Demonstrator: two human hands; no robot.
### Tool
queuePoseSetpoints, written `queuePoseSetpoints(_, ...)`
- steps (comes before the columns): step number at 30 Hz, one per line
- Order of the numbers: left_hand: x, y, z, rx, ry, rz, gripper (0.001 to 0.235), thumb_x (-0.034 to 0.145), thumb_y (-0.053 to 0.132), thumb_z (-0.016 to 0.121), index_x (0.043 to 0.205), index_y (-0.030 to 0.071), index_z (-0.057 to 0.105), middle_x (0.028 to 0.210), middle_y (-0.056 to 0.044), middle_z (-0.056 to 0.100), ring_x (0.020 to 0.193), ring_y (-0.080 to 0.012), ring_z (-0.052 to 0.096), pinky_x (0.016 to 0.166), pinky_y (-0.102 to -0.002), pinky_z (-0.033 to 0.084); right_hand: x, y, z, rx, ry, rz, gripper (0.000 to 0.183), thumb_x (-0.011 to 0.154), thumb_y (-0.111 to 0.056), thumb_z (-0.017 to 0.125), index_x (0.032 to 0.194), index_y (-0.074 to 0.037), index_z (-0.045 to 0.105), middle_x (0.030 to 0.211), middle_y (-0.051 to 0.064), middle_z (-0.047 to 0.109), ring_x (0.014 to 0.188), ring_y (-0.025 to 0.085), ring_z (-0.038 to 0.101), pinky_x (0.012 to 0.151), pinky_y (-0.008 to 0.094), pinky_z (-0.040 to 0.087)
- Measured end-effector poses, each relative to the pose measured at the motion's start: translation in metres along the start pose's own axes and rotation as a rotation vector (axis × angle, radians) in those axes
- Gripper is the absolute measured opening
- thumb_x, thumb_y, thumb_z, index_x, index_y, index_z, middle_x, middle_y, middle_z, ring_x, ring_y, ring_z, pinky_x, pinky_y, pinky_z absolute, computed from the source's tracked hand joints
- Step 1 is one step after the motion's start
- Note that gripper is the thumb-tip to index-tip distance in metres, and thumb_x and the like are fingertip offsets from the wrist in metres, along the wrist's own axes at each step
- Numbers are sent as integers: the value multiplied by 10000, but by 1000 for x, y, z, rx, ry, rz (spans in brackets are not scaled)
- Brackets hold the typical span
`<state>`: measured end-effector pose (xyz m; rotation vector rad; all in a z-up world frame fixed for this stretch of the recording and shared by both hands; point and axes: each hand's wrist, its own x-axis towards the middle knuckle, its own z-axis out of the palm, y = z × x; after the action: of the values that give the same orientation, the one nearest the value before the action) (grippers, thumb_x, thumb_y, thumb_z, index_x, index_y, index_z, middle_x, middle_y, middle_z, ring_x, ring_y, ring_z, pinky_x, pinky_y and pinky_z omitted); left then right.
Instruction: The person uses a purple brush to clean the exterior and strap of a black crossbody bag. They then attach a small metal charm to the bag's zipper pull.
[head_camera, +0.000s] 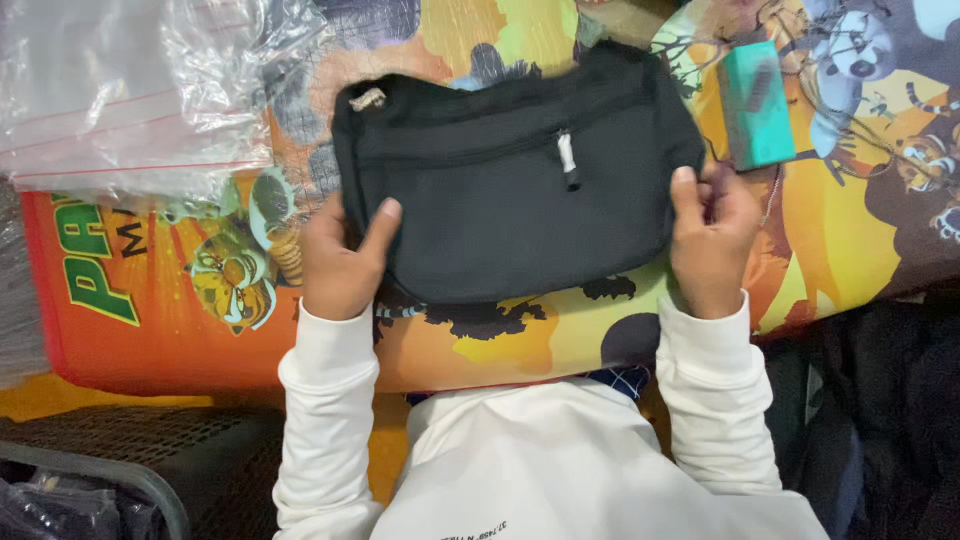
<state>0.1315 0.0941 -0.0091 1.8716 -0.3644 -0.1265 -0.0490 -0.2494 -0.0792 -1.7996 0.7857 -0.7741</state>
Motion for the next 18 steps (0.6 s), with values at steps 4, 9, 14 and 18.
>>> queuePoseSetpoints(4, -16, 18, -14, 643, -30, -115, 552, 818, 558, 894, 797, 57, 663, 618, -198, 660, 660, -458, 699, 561, -543, 499, -12, -66, -3, -429, 23, -326, 389, 995, -20, 841, 1320, 60, 643, 959, 240, 680, 803, 399, 638, 635, 441, 466)
queuePoseSetpoints(9, -3, 45, -24, 678, -44, 369, 1270, 647, 485, 1024, 1501, -162, 341, 1298, -457, 582, 1134, -625, 602, 951, -680, 497, -43, -132, 29, -345, -122, -471, 296, 1074, 71, 505, 1339, 123, 625, 1092, 270, 542, 908, 480, 541, 857, 505, 455)
queuePoseSetpoints(14, 43, -6, -15, 657, -52, 558, 454, 997, 291, 799, 1357, 65, 638, 1372, -213, 527, 1016, -457, 631, 860, -551, 545, -75, -148, 94, -254, -486, -441, 470, 919, 156, 549, 1358, 23, 653, 1089, 170, 549, 847, 368, 655, 735, 430, 532)
queuePoseSetpoints(18, 48, -20, -12, 661, -16, 624, 323, 978, 268, 767, 1268, 140, 705, 1305, -90, 516, 901, -314, 554, 796, -455, 495, -70, -151, 116, -412, -587, -431, 487, 857, 156, 562, 1316, 46, 683, 1025, 195, 576, 716, 390, 717, 597, 455, 582)
